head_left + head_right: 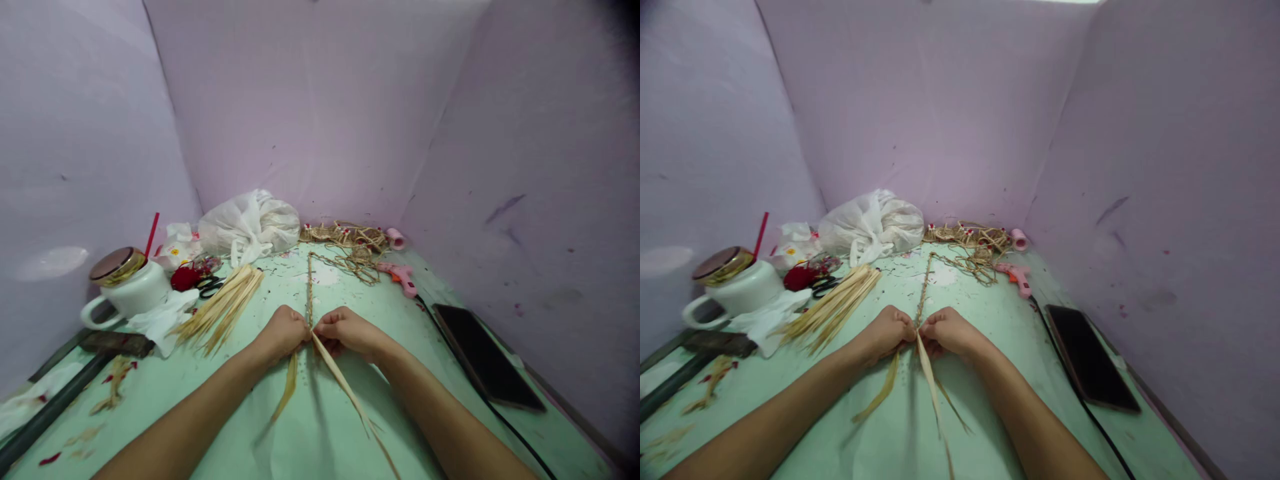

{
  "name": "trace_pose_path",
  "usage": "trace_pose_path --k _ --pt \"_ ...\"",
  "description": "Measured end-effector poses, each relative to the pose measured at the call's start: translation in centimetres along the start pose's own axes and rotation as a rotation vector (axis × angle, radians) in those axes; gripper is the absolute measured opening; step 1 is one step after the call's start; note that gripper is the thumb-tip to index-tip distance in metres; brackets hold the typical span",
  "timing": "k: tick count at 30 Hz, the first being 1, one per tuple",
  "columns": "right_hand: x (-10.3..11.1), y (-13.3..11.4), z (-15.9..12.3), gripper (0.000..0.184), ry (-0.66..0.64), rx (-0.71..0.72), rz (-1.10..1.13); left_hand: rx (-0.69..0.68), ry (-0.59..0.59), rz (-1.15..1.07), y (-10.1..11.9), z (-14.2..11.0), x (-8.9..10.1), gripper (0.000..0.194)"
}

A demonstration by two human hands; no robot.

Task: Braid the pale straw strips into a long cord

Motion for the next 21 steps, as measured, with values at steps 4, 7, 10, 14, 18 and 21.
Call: trace_pose_path --k 4,7,10,14,18,21 --pt "0.6 -0.5 0.4 0.014 0.054 0.140 0.038 0.020 -0.011 -0.117 0.1 -0.3 0.2 0.010" --pt "0.3 -0.4 0.5 0.016 0.036 0.161 0.153 -0.001 0.004 -0.164 0.2 -0.3 0.4 0.010" --pt "-0.3 -0.4 0.3 0.021 -0.006 0.135 0.290 -0.030 0.025 -0.203 0.3 -0.4 0.5 0.010" --pt "-1.4 -0.1 0.0 0.023 -0.172 0.036 0.440 -0.048 0.029 -0.244 0.4 -0.5 0.5 0.010" --pt "-1.2 0.6 0.4 0.021 -0.184 -0.027 0.394 -0.062 -0.028 -0.217 0.2 -0.4 0.2 0.013" --pt "-0.4 1.2 0.9 0.020 -0.098 -0.051 0.312 -0.075 -0.087 -0.159 0.2 -0.4 0.1 0.014"
Point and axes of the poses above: each hand's wrist, its own z-axis towards the middle knuckle, its own x-axis out of the back of the hand, y = z × x, the point moved 7 cm from there along z, towards the middle knuckle, and after that the axes turned 7 degrees about -x, right-handed, at the moved point
